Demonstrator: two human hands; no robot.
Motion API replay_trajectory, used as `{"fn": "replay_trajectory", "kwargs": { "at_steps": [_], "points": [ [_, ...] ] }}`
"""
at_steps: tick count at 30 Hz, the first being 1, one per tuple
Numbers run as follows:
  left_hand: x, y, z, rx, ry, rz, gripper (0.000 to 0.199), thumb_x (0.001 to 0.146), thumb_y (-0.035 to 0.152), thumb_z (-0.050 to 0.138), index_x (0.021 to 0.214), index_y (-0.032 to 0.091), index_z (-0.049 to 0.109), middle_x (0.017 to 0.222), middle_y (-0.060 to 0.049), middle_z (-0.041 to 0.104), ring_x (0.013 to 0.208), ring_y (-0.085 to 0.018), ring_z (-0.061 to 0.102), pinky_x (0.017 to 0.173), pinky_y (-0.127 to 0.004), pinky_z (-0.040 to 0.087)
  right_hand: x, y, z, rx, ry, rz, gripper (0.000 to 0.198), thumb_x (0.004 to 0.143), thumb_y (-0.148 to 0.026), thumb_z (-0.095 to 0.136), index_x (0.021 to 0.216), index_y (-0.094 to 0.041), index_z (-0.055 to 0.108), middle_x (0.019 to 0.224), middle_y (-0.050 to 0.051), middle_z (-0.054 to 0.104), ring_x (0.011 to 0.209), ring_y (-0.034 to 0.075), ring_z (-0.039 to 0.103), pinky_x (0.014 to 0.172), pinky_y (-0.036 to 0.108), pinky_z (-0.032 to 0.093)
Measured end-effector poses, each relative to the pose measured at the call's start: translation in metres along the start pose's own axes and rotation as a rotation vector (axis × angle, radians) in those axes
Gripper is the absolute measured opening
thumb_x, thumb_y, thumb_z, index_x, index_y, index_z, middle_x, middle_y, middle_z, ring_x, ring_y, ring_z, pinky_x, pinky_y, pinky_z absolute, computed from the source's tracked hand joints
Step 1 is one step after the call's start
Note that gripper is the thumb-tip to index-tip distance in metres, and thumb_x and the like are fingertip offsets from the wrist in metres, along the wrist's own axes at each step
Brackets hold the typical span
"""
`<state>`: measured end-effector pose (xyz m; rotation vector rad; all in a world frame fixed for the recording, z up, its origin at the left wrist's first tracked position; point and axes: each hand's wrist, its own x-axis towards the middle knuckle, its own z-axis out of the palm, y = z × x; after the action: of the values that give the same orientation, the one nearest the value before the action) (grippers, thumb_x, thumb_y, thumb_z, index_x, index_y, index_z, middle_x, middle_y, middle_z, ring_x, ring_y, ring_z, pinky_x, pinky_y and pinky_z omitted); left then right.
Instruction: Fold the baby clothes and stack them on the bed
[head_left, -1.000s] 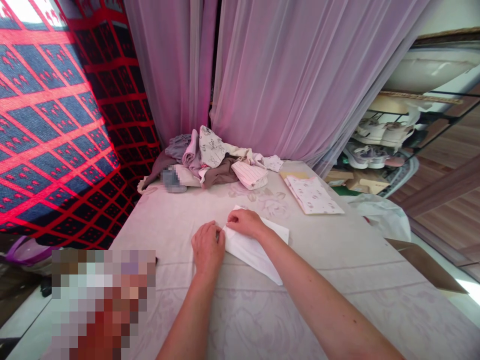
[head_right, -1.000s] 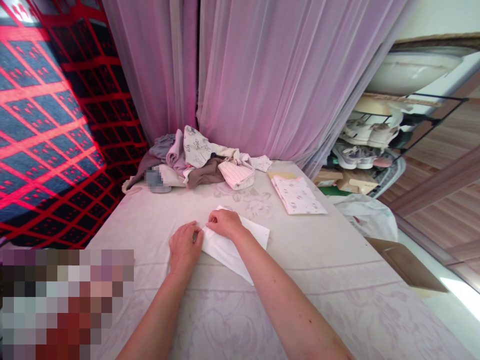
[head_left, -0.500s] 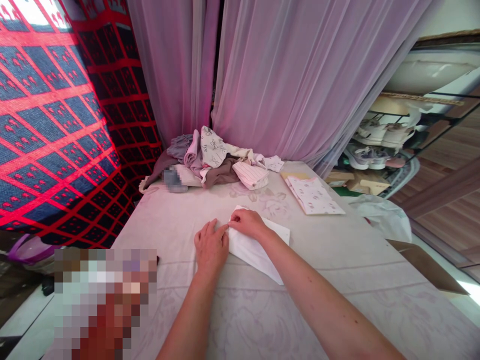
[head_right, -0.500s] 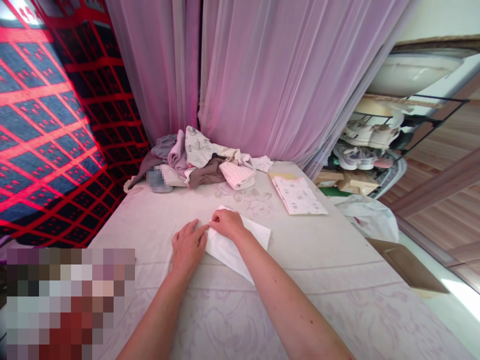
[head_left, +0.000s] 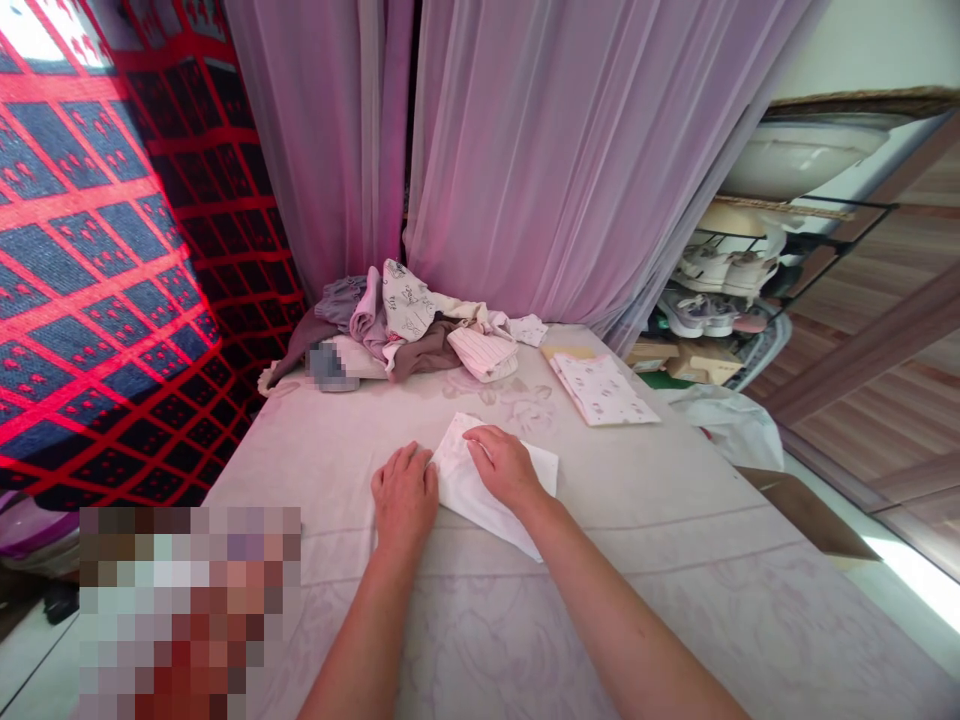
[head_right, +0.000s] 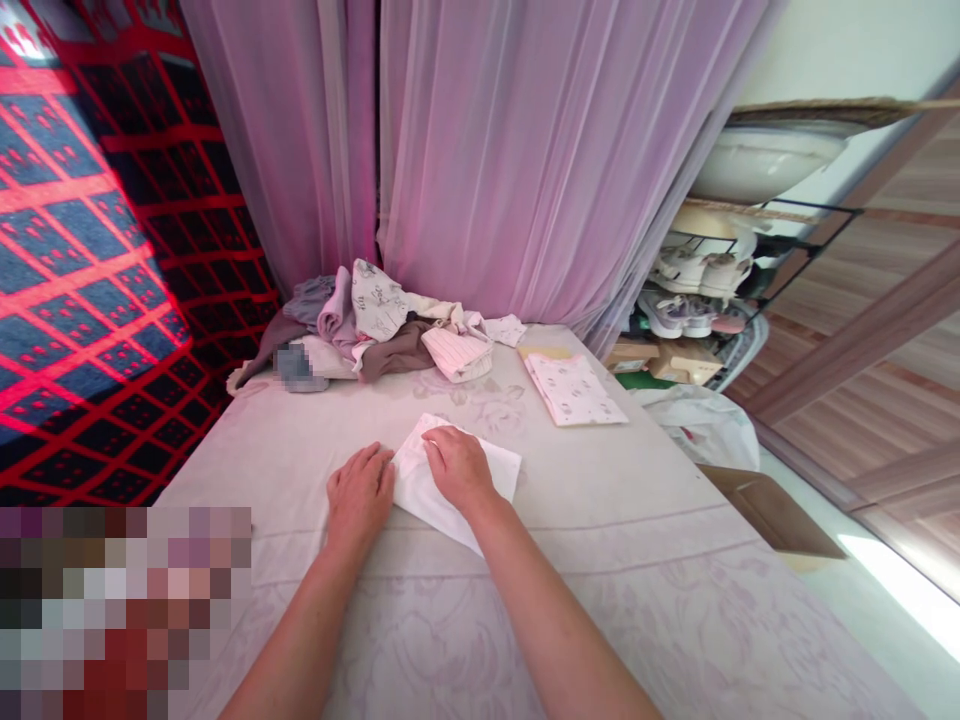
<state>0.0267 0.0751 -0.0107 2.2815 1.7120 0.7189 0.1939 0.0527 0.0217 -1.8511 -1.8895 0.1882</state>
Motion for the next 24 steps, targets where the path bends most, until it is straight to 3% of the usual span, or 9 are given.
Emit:
{"fn": "replay_trajectory", "kwargs": {
  "at_steps": [3,5,7,9,13,19,24],
  "points": [
    [-0.004,0.012,0.0,-0.008,0.062,0.178,0.036,0.094,0.026,0.038,0.123,0.023,0.059,0.14,-0.008,0.052,0.134,-0.025,0.04,0.111,-0.049,0.027,-0.025,0.014,-0.005,-0.164,-0.029,0.121,0.043,0.095,-0.034,0.035,0.133,-0.021,0.051,0.14,0.01,0.05,0.13,0.024,0.042,0.108,0.044,0.027],
    [-0.01,0.023,0.002,-0.011,-0.001,0.401,0.038,0.094,0.025,0.038,0.128,0.024,0.056,0.142,-0.006,0.05,0.137,-0.023,0.035,0.115,-0.047,0.022,-0.036,0.022,0.0,-0.235,-0.123,0.18,0.05,0.095,-0.04,0.034,0.141,-0.02,0.042,0.149,0.011,0.038,0.138,0.026,0.03,0.111,0.05,0.02],
    [-0.016,0.031,0.008,0.0,-0.105,0.531,0.04,0.094,0.028,0.039,0.132,0.023,0.053,0.141,-0.005,0.051,0.137,-0.023,0.037,0.114,-0.046,0.024,-0.041,0.026,0.006,-0.262,-0.192,0.202,0.054,0.096,-0.043,0.032,0.144,-0.02,0.037,0.153,0.01,0.031,0.141,0.026,0.024,0.112,0.052,0.017],
    [-0.02,0.034,0.016,0.037,-0.147,0.517,0.044,0.094,0.034,0.04,0.135,0.02,0.05,0.142,-0.008,0.05,0.135,-0.025,0.039,0.113,-0.047,0.028,-0.041,0.027,0.01,-0.27,-0.207,0.205,0.055,0.096,-0.044,0.031,0.146,-0.021,0.034,0.154,0.009,0.028,0.142,0.025,0.022,0.113,0.052,0.015],
    [-0.022,0.029,0.025,0.094,-0.117,0.433,0.048,0.094,0.039,0.04,0.135,0.016,0.05,0.143,-0.011,0.047,0.135,-0.027,0.039,0.112,-0.047,0.03,-0.041,0.03,0.009,-0.254,-0.21,0.199,0.056,0.096,-0.044,0.029,0.147,-0.021,0.033,0.154,0.008,0.029,0.142,0.024,0.023,0.113,0.051,0.015],
    [-0.019,0.023,0.027,0.109,-0.111,0.432,0.048,0.095,0.04,0.038,0.134,0.016,0.051,0.142,-0.011,0.049,0.133,-0.027,0.043,0.11,-0.047,0.034,-0.053,0.043,0.004,-0.277,-0.121,0.267,0.054,0.096,-0.046,0.027,0.144,-0.023,0.039,0.152,0.009,0.033,0.141,0.025,0.025,0.113,0.05,0.016],
    [-0.012,0.038,0.03,0.151,-0.083,0.428,0.046,0.096,0.037,0.034,0.131,0.015,0.054,0.137,-0.012,0.054,0.13,-0.028,0.046,0.109,-0.05,0.035,-0.054,0.042,0.006,-0.259,-0.12,0.294,0.053,0.096,-0.044,0.029,0.144,-0.023,0.039,0.153,0.008,0.031,0.141,0.024,0.023,0.114,0.049,0.012]
  ]
}}
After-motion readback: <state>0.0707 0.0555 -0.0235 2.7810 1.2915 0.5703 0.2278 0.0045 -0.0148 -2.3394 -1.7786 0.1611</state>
